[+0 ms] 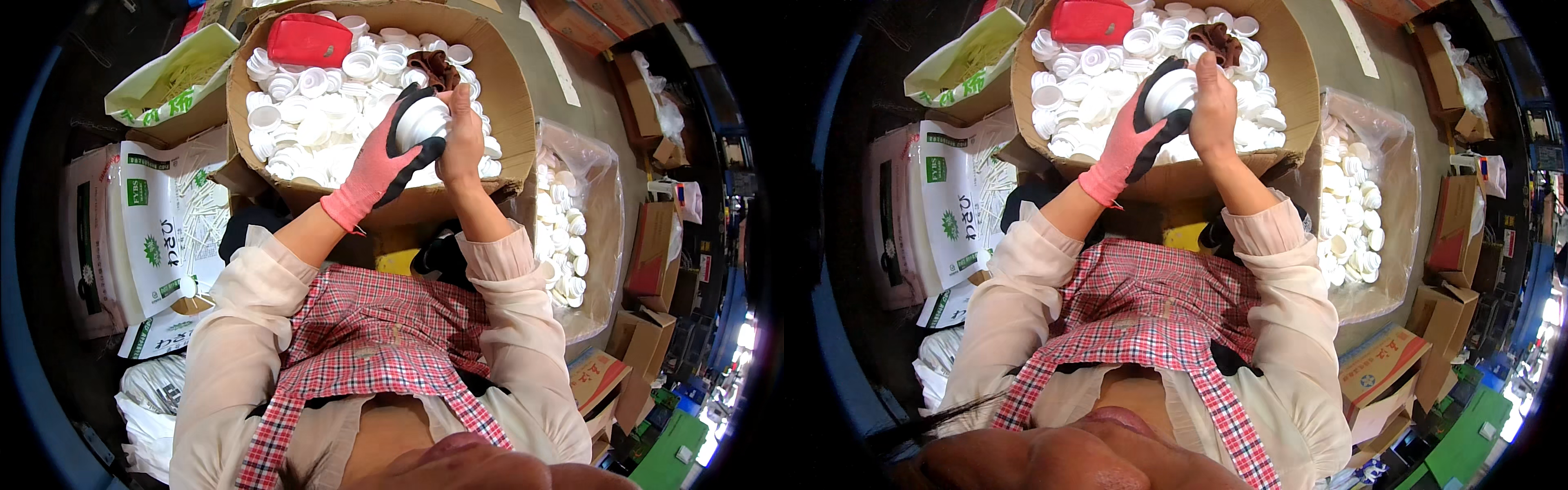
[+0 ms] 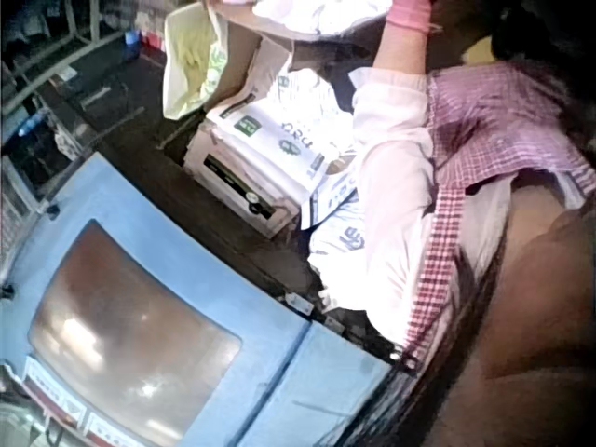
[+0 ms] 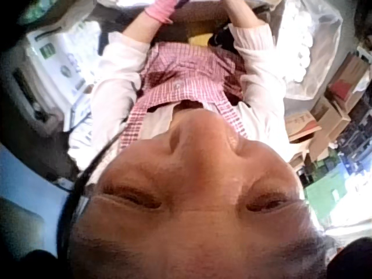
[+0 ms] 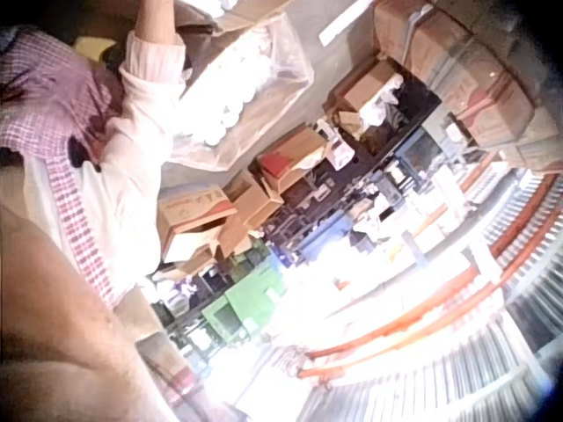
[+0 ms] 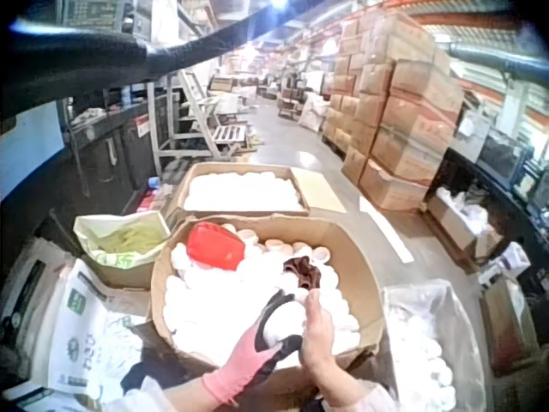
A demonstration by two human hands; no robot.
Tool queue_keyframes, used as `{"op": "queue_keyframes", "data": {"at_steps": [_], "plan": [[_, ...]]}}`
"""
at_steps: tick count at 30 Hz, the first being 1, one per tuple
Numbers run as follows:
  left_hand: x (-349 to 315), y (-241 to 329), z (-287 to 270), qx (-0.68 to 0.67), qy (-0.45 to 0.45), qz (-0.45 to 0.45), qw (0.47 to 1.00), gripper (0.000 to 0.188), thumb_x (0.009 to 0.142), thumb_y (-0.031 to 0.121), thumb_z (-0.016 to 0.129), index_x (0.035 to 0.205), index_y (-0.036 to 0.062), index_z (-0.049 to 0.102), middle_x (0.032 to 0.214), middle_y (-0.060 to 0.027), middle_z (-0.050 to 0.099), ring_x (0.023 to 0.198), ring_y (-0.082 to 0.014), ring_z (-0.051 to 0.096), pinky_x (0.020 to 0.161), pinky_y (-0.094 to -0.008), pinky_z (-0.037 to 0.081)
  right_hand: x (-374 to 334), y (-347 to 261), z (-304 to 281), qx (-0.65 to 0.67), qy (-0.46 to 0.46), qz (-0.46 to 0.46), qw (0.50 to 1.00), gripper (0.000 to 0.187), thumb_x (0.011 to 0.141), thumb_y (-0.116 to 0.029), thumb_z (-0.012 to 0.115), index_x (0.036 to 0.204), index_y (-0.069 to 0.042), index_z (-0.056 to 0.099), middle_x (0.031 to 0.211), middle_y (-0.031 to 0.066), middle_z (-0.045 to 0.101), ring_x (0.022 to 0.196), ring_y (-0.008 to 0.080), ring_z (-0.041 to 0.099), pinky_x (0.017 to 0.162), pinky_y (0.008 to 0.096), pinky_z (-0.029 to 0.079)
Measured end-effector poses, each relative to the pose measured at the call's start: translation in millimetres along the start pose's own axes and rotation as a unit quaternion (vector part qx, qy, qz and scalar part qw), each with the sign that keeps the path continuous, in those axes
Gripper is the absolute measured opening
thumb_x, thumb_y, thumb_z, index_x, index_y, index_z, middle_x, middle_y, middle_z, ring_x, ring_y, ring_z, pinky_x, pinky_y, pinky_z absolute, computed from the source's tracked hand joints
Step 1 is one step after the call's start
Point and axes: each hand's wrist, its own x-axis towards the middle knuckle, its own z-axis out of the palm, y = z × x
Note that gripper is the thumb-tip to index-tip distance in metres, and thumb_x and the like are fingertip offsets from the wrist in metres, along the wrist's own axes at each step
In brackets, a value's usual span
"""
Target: The person sits on the floor and repeatedly picks up white plastic cup halves from a cardboard box. They wipe the rim of each cup with a brown cloth, then fit the two halves together and place the assembled cup into a nearby container.
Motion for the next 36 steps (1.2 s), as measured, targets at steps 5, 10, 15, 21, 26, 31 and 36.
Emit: {"op": "queue_keyframes", "data": {"at_steps": [5,10,15,21,26,31,36], "plan": [[-3.6,1.3,-3.9,0.074,0.015,-0.011,0.997,0.071,0.079,0.008,0.067,0.142,0.0007,0.033,0.135,-0.0193,0.048,0.125,-0.0293,0.047,0.104,-0.0354,0.036,3.5,2.4,0.4,-0.014,-0.003,-0.022,1.000,0.058,0.099,-0.049,0.041,0.072,0.001,0.050,0.067,-0.0018,0.044,0.065,0.0107,0.036,0.059,0.0297,0.030],[15.4,11.8,-12.9,-0.068,-0.001,-0.093,0.993,0.055,0.084,0.009,0.066,0.134,-0.0002,0.046,0.128,-0.0128,0.054,0.114,-0.0168,0.052,0.096,-0.0308,0.044,8.4,1.9,-1.4,0.128,-0.055,0.107,0.984,0.066,0.097,-0.058,0.037,0.088,0.003,0.061,0.078,0.0044,0.059,0.077,0.0132,0.054,0.074,0.0279,0.042],[22.3,-5.2,-24.0,-0.451,-0.074,-0.195,0.868,0.055,0.094,0.029,0.056,0.141,0.0086,0.037,0.135,-0.0118,0.047,0.122,-0.0311,0.049,0.101,-0.0571,0.042,10.9,-12.4,-25.4,0.196,-0.154,0.205,0.946,0.072,0.094,-0.060,0.042,0.121,0.005,0.055,0.112,0.0134,0.063,0.103,0.0205,0.061,0.092,0.0361,0.048],[23.4,-24.5,-44.6,-0.402,-0.019,-0.235,0.885,0.054,0.100,0.043,0.037,0.141,0.0084,0.037,0.140,-0.0145,0.044,0.130,-0.0359,0.040,0.106,-0.0615,0.031,20.3,5.7,-135.1,0.176,-0.023,0.110,0.978,0.038,0.088,-0.023,0.066,0.116,0.000,0.056,0.108,0.0106,0.062,0.100,0.0224,0.061,0.079,0.0413,0.055],[36.8,-11.1,-77.2,-0.378,0.131,-0.248,0.882,0.042,0.099,0.030,0.041,0.128,0.0011,0.051,0.132,-0.0214,0.051,0.127,-0.0390,0.045,0.108,-0.0593,0.032,-13.4,146.3,-386.3,-0.005,0.332,0.245,0.911,0.036,0.090,-0.023,0.063,0.119,-0.005,0.053,0.108,0.0112,0.060,0.098,0.0270,0.062,0.081,0.0485,0.053],[35.4,-12.2,-130.5,-0.412,0.150,-0.112,0.891,0.034,0.095,0.020,0.046,0.119,-0.0012,0.057,0.125,-0.0193,0.056,0.123,-0.0394,0.048,0.107,-0.0591,0.035,-32.6,150.2,-407.8,-0.176,0.350,0.318,0.863,0.044,0.089,-0.022,0.064,0.127,-0.002,0.053,0.126,0.0151,0.058,0.114,0.0269,0.056,0.091,0.0424,0.047],[49.7,20.6,-139.5,-0.316,0.361,-0.023,0.877,0.031,0.095,0.016,0.047,0.116,-0.0034,0.057,0.120,-0.0195,0.058,0.115,-0.0378,0.053,0.102,-0.0568,0.042,58.9,107.9,-297.3,-0.322,0.046,0.019,0.946,0.032,0.084,-0.015,0.069,0.112,0.001,0.064,0.106,0.0128,0.068,0.099,0.0189,0.064,0.086,0.0315,0.049]]}}
